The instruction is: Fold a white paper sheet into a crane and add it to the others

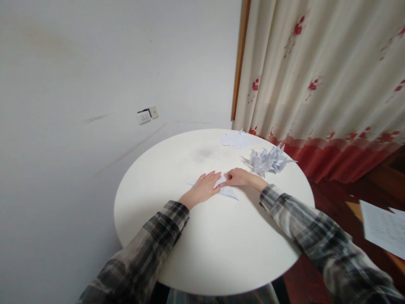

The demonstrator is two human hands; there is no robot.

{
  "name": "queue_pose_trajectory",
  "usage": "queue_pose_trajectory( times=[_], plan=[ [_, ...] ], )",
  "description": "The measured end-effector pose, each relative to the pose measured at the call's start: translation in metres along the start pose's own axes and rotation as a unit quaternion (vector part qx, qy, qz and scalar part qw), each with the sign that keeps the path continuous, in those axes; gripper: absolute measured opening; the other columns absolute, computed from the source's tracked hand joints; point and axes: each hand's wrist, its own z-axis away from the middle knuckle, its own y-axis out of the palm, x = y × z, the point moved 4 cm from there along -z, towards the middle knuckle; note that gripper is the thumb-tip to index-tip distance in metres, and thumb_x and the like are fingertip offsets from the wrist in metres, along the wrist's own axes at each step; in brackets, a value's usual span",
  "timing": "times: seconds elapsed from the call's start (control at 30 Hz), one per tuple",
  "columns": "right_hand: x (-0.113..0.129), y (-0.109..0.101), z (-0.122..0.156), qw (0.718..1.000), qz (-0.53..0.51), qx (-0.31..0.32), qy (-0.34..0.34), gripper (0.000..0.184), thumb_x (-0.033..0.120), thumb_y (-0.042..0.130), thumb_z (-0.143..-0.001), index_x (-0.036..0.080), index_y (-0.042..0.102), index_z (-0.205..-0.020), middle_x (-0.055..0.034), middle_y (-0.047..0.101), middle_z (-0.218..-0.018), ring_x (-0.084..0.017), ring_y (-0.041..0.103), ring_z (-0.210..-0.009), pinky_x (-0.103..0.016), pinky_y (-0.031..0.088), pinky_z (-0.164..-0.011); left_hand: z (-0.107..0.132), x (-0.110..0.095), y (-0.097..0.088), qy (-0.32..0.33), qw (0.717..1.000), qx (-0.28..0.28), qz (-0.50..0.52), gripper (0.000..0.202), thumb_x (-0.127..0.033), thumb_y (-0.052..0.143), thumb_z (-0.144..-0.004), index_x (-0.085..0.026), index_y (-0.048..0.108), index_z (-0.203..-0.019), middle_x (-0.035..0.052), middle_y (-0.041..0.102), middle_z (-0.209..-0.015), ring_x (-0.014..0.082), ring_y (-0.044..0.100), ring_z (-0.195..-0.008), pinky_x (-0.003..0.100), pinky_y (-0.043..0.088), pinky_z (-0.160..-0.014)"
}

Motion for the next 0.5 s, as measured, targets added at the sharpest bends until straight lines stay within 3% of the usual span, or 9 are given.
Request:
queue_pose_trajectory(
  times=[0.17, 0.5],
  plan=[
    [0.0, 0.003, -0.001, 0.999, 0.033, 0.019, 0.017, 0.063, 0.074, 0.047, -0.06, 0.016, 0.066, -0.076, -0.0101, 0.066, -0.075, -0.02, 0.058, -0.064, -0.025, 0.032, -0.051, 0.002, -0.004, 0.0, 0.005, 1.0, 0.004, -0.012, 0.05, -0.042, 0.026, -0.088, -0.018, 0.028, -0.132, 0.0071, 0.027, -0.141, 0.0202, 0.02, -0.131, 0.039, 0.017, -0.104],
    [-0.005, 0.009, 0.002, 0.998, -0.012, -0.008, -0.053, 0.05, 0.062, 0.063, -0.057, 0.017, 0.058, -0.078, -0.0038, 0.06, -0.075, -0.014, 0.049, -0.061, -0.022, 0.03, -0.051, 0.003, 0.009, 0.001, 0.014, 1.0, 0.003, 0.007, 0.056, -0.051, 0.023, -0.087, -0.02, 0.027, -0.133, 0.0066, 0.027, -0.141, 0.0201, 0.02, -0.131, 0.04, 0.016, -0.104]
  ],
)
